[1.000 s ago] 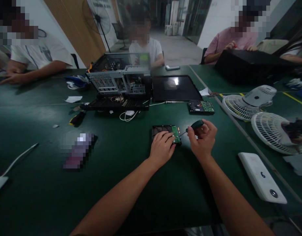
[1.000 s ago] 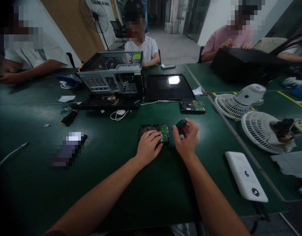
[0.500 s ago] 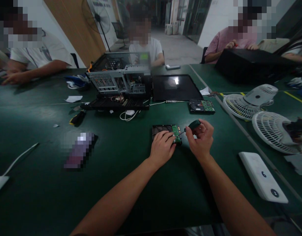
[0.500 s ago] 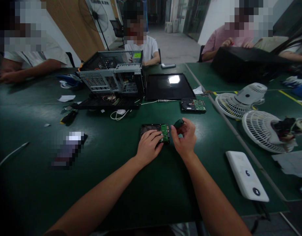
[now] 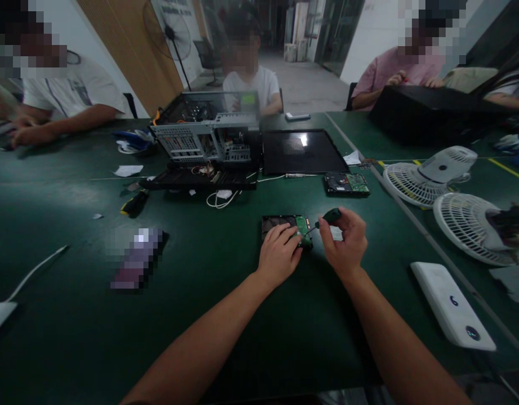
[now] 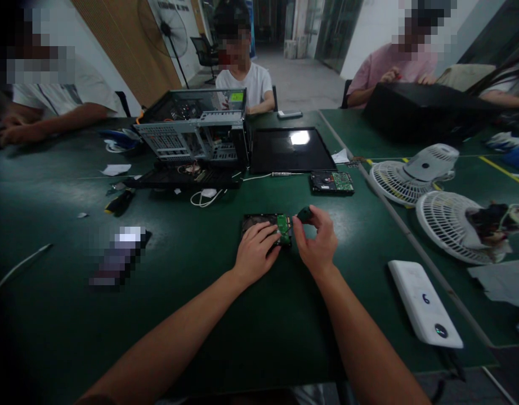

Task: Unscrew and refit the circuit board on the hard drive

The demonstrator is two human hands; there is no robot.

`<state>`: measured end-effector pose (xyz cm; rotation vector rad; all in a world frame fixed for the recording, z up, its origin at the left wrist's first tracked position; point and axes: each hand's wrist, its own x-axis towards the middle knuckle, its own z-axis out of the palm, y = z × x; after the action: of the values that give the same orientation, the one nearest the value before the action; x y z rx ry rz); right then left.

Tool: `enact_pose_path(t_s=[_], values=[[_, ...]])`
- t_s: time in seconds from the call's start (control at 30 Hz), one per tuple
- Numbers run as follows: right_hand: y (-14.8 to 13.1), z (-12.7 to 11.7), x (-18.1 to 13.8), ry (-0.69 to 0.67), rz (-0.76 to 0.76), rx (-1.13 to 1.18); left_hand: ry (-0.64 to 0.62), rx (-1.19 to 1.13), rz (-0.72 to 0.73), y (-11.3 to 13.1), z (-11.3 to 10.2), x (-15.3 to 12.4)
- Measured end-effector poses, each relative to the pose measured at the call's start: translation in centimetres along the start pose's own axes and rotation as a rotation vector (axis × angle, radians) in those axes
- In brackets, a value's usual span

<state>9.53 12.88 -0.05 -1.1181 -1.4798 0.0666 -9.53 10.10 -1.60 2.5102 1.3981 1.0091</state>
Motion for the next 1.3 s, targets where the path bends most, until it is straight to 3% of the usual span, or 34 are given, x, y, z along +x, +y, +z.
enact_pose_path(t_s=[0.4, 0.6, 0.8, 1.0, 1.17, 1.3], values=[[-0.63, -0.6, 0.83, 0.004, -0.207, -0.17, -0.007, 0.0, -0.009, -0.05, 0.07, -0.03], [-0.26, -0.26, 0.63, -0.083, -0.178, 0.013, 0.0, -0.006, -0.006, 0.0, 0.01, -0.05], [-0.71, -0.61, 0.95, -0.018, -0.249, -0.18, -0.005, -0.006, -0.013, -0.06, 0.18, -0.09], [-0.59, -0.39, 0.67, -0.113, -0.171, -0.001, -0.009, -0.004, -0.01, -0.06, 0.05, -0.06], [-0.86, -0.48, 0.92, -0.012, -0.25, -0.165, -0.007, -0.002, -0.011, -0.05, 0.02, -0.07], [-0.88, -0.64, 0.83, -0.047, -0.2, -0.1, -0.003, 0.001, -0.011, -0.02, 0.02, -0.12]])
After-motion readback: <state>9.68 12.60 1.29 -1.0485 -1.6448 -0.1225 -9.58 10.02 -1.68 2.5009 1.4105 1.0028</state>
